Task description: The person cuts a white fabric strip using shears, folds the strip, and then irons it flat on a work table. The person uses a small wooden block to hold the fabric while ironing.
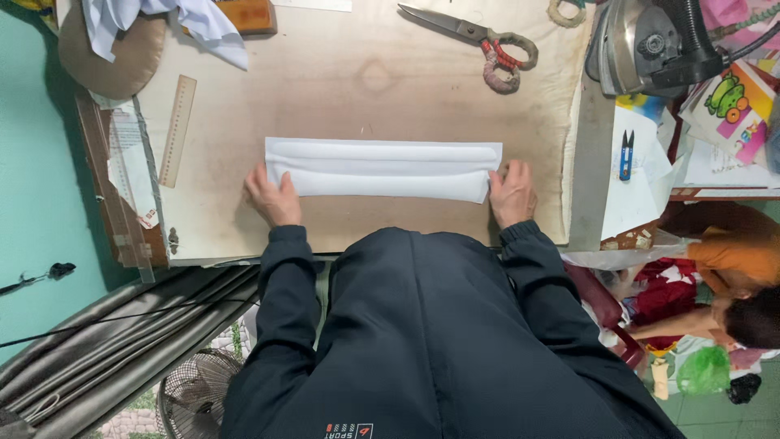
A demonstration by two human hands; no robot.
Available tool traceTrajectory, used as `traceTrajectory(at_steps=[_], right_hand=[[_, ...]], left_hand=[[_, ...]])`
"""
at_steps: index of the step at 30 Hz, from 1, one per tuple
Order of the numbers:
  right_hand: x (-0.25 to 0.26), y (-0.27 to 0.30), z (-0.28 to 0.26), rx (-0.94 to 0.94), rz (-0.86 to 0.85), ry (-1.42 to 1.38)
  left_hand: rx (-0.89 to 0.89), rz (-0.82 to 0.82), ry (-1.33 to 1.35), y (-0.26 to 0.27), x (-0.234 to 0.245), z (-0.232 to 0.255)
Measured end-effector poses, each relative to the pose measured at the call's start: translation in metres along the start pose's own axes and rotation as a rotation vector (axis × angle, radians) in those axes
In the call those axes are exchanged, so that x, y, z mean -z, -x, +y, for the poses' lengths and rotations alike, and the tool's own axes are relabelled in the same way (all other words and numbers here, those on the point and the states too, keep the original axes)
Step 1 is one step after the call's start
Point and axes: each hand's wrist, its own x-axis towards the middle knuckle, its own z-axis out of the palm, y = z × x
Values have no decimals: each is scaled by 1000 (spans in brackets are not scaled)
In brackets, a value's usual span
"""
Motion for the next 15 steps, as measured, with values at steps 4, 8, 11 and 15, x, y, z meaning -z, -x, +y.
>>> traceTrajectory(at_steps=[4, 8, 11, 15], right_hand=[[-42, -12, 3, 691, 337, 216], [-34, -8, 10, 866, 232, 355], [-17, -77, -69, 867, 447, 353], [50, -160, 176, 892, 694, 248]], left_hand=[[-528, 101, 105, 17, -26, 26], [-671, -133, -35, 60, -36, 90], [-632, -107, -3, 59, -49, 97], [-517, -75, -34, 67, -32, 80]])
